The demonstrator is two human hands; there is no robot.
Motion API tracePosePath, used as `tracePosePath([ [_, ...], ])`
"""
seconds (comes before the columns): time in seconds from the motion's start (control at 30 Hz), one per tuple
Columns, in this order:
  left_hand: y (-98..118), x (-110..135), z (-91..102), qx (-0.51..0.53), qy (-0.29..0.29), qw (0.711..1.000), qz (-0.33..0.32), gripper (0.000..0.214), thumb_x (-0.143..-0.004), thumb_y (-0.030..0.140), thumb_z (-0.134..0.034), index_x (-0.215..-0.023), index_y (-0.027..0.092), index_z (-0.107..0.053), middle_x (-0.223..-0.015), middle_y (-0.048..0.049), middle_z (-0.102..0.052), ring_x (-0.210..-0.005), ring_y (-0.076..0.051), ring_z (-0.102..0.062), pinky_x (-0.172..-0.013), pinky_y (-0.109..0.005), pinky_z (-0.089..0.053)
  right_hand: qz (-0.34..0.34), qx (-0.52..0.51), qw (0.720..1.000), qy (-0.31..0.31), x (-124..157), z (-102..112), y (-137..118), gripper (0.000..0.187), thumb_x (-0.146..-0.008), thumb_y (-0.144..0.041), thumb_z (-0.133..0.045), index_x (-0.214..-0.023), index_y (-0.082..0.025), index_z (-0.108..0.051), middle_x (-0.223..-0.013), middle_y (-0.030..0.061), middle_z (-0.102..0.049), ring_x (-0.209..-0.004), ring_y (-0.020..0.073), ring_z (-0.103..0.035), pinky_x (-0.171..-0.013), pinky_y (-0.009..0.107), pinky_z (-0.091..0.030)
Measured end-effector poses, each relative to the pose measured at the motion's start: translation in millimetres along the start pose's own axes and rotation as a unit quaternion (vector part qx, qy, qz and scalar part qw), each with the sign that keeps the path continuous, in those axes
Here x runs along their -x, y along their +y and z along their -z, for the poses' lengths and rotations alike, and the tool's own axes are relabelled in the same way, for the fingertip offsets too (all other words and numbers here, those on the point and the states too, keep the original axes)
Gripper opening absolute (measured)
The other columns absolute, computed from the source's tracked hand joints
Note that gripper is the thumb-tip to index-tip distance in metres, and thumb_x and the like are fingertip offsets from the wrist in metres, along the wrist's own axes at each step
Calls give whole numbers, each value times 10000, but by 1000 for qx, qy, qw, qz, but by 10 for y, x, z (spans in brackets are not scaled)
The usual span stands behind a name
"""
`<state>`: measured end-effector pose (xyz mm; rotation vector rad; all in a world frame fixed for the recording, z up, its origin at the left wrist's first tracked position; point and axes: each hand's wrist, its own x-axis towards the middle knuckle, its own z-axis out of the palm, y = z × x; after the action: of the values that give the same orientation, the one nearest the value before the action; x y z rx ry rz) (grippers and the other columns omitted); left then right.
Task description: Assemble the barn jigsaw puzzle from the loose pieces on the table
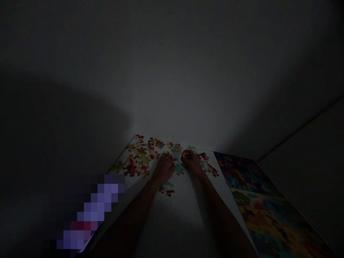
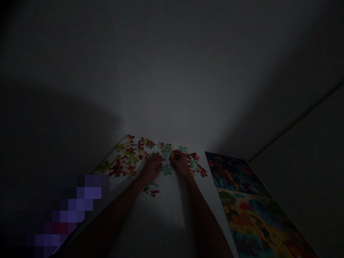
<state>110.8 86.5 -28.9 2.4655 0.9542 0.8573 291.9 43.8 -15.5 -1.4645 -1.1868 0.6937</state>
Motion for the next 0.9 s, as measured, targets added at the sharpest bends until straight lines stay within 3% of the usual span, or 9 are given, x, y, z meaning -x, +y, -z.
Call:
tracePosePath([
  [0.33,1,5,13,74,32,997,4,269,-892,165,-520,-1063,213,-722,-1149,-52,-695,-1116,-183,-613,-1034,-350,-466,-15,-52,998,38,92,-27,-42,372,-580,-370,-701,-870,-222,-520,-676,-43,-554,-587,131,-525,-515,240,-420],
  [0.57,-20,-22,-13,113,26,993,5,202,-885,217,-549,-984,203,-725,-1063,-57,-727,-1042,-201,-644,-995,-360,-475,-35,-97,995,7,224,-62,-130,357,-613,-341,-707,-842,-238,-452,-659,-38,-619,-603,156,-596,-602,285,-477],
  [0.9,-100,-28,-63,190,18,981,25,147,-859,230,-580,-917,192,-710,-1011,-39,-733,-955,-175,-679,-894,-284,-514,-73,-164,984,-17,410,-84,-124,387,-615,-359,-771,-775,-236,-440,-676,-23,-676,-611,147,-622,-628,283,-486],
])
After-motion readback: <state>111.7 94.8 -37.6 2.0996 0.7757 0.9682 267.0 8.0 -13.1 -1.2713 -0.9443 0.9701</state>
